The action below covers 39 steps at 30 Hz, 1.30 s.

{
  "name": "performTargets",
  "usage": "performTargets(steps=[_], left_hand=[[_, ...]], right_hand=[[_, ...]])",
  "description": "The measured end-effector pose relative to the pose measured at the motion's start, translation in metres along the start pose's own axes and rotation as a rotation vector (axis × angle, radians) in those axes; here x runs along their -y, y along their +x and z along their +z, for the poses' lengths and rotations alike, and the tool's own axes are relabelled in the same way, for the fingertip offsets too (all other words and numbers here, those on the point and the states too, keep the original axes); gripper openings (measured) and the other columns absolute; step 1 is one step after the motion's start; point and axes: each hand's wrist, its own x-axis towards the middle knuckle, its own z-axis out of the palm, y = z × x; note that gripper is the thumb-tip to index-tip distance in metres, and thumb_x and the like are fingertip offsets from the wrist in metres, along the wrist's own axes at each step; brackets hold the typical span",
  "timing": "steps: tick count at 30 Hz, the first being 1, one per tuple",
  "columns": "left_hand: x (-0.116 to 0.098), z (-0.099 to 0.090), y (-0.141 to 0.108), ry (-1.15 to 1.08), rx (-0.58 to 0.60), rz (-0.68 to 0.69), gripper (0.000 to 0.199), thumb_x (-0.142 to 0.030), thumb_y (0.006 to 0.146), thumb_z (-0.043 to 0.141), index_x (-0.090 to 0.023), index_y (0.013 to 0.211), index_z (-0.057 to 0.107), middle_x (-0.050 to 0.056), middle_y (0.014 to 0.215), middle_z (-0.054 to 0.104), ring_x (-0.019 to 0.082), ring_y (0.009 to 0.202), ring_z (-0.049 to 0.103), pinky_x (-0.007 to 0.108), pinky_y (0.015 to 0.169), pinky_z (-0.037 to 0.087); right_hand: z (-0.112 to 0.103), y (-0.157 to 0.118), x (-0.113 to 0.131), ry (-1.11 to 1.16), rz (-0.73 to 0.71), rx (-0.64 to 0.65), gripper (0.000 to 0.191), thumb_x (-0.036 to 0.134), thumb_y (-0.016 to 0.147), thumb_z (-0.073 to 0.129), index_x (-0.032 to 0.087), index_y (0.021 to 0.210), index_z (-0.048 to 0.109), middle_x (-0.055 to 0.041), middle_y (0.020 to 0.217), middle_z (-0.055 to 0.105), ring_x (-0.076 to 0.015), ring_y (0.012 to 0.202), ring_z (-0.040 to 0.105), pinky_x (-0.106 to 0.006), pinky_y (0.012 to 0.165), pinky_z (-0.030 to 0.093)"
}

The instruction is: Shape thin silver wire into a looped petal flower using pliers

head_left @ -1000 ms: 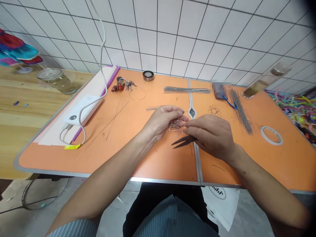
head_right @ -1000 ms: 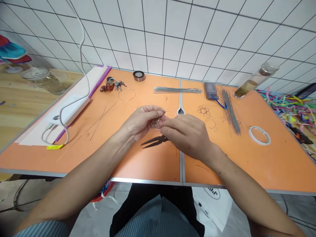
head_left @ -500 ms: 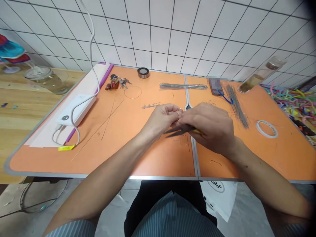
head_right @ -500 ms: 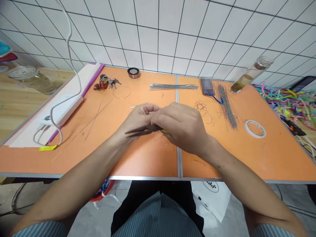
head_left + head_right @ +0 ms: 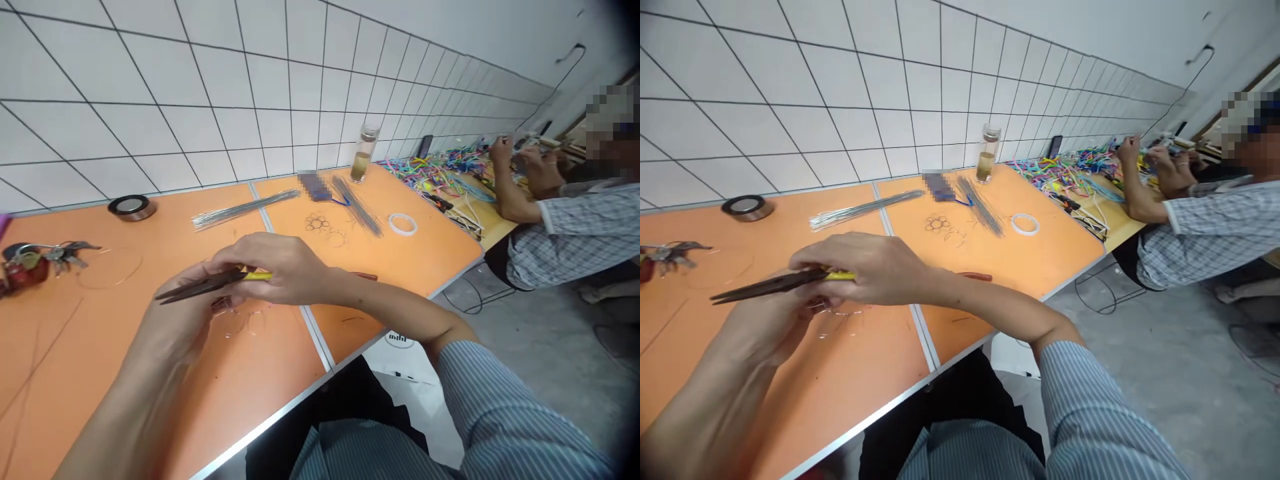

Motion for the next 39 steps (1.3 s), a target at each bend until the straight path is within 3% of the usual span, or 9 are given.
performTargets(steps=[3, 6, 11, 16, 21, 24, 27, 33, 39], left_hand=[[-0.003, 0.000, -0.001, -0.073, -0.166, -0.016, 0.027, -0.028, 0.066, 0.094, -0.018, 0.082, 0.076, 0.003, 0.071, 0.076, 0.014, 0.058, 0.066, 0.024, 0.058, 0.052], [-0.003, 0.000, 0.001, -0.121, -0.180, 0.048, 0.023, -0.025, 0.070, 0.088, -0.015, 0.085, 0.074, 0.004, 0.072, 0.074, 0.013, 0.056, 0.065, 0.023, 0.056, 0.051], [-0.002, -0.001, 0.004, -0.137, -0.196, 0.056, 0.016, -0.022, 0.075, 0.084, -0.015, 0.085, 0.073, 0.004, 0.072, 0.074, 0.012, 0.055, 0.066, 0.023, 0.056, 0.050], [0.000, 0.000, 0.004, -0.160, -0.153, 0.057, 0.017, -0.022, 0.075, 0.086, -0.015, 0.086, 0.074, 0.004, 0.074, 0.076, 0.012, 0.056, 0.067, 0.023, 0.056, 0.052], [0.002, 0.003, 0.004, -0.207, -0.120, 0.088, 0.023, -0.025, 0.072, 0.089, -0.016, 0.087, 0.075, 0.004, 0.074, 0.077, 0.011, 0.057, 0.068, 0.022, 0.057, 0.053], [0.002, 0.006, 0.003, -0.218, -0.093, 0.089, 0.024, -0.028, 0.073, 0.090, -0.015, 0.087, 0.075, 0.005, 0.075, 0.079, 0.011, 0.057, 0.068, 0.022, 0.059, 0.054], [0.000, 0.008, 0.002, -0.201, -0.065, 0.088, 0.023, -0.027, 0.075, 0.089, -0.015, 0.089, 0.075, 0.005, 0.077, 0.080, 0.011, 0.058, 0.068, 0.023, 0.059, 0.053], [-0.008, 0.012, -0.002, -0.155, -0.090, 0.140, 0.020, -0.028, 0.080, 0.086, -0.016, 0.093, 0.076, 0.005, 0.081, 0.081, 0.011, 0.061, 0.070, 0.023, 0.062, 0.054], [-0.021, 0.017, 0.005, -0.105, -0.129, 0.175, 0.017, -0.026, 0.076, 0.086, -0.015, 0.085, 0.076, 0.001, 0.070, 0.074, 0.010, 0.058, 0.068, 0.023, 0.060, 0.053]], right_hand=[[-0.014, -0.010, -0.014, -0.023, 0.070, -0.152, 0.021, 0.037, 0.113, 0.063, 0.023, 0.123, 0.075, -0.0041, 0.119, 0.082, -0.0163, 0.108, 0.073, -0.030, 0.099, 0.053], [-0.037, -0.030, -0.044, -0.149, 0.266, -0.217, 0.028, 0.042, 0.113, 0.059, 0.022, 0.119, 0.078, -0.0062, 0.115, 0.081, -0.0205, 0.102, 0.071, -0.033, 0.091, 0.051], [-0.068, -0.084, -0.087, -0.486, 0.525, -0.053, 0.036, 0.041, 0.112, 0.053, 0.017, 0.115, 0.080, -0.0128, 0.111, 0.079, -0.0281, 0.105, 0.070, -0.039, 0.088, 0.047], [-0.059, -0.112, -0.092, -0.639, 0.668, 0.158, 0.039, 0.044, 0.112, 0.052, 0.017, 0.123, 0.078, -0.0177, 0.121, 0.075, -0.0314, 0.108, 0.070, -0.042, 0.086, 0.048], [-0.047, -0.113, -0.096, -0.679, 0.562, 0.248, 0.035, 0.045, 0.109, 0.058, 0.017, 0.116, 0.079, -0.0167, 0.112, 0.074, -0.0323, 0.104, 0.070, -0.042, 0.082, 0.049], [-0.049, -0.106, -0.091, -0.687, 0.394, 0.036, 0.030, 0.045, 0.102, 0.071, 0.018, 0.112, 0.079, -0.0183, 0.114, 0.077, -0.0367, 0.107, 0.071, -0.047, 0.084, 0.052], [-0.047, -0.085, -0.066, -0.528, 0.103, -0.220, 0.014, 0.030, 0.105, 0.070, 0.021, 0.112, 0.078, -0.0146, 0.111, 0.079, -0.0323, 0.106, 0.074, -0.044, 0.086, 0.056], [-0.014, -0.024, -0.015, -0.529, -0.259, -0.296, 0.012, 0.017, 0.107, 0.066, 0.022, 0.107, 0.077, -0.0065, 0.102, 0.082, -0.0219, 0.089, 0.073, -0.037, 0.076, 0.051], [0.007, 0.009, -0.024, -0.642, -0.363, -0.308, 0.024, 0.010, 0.105, 0.061, 0.025, 0.096, 0.077, 0.0000, 0.093, 0.081, -0.0169, 0.080, 0.067, -0.035, 0.070, 0.040]])
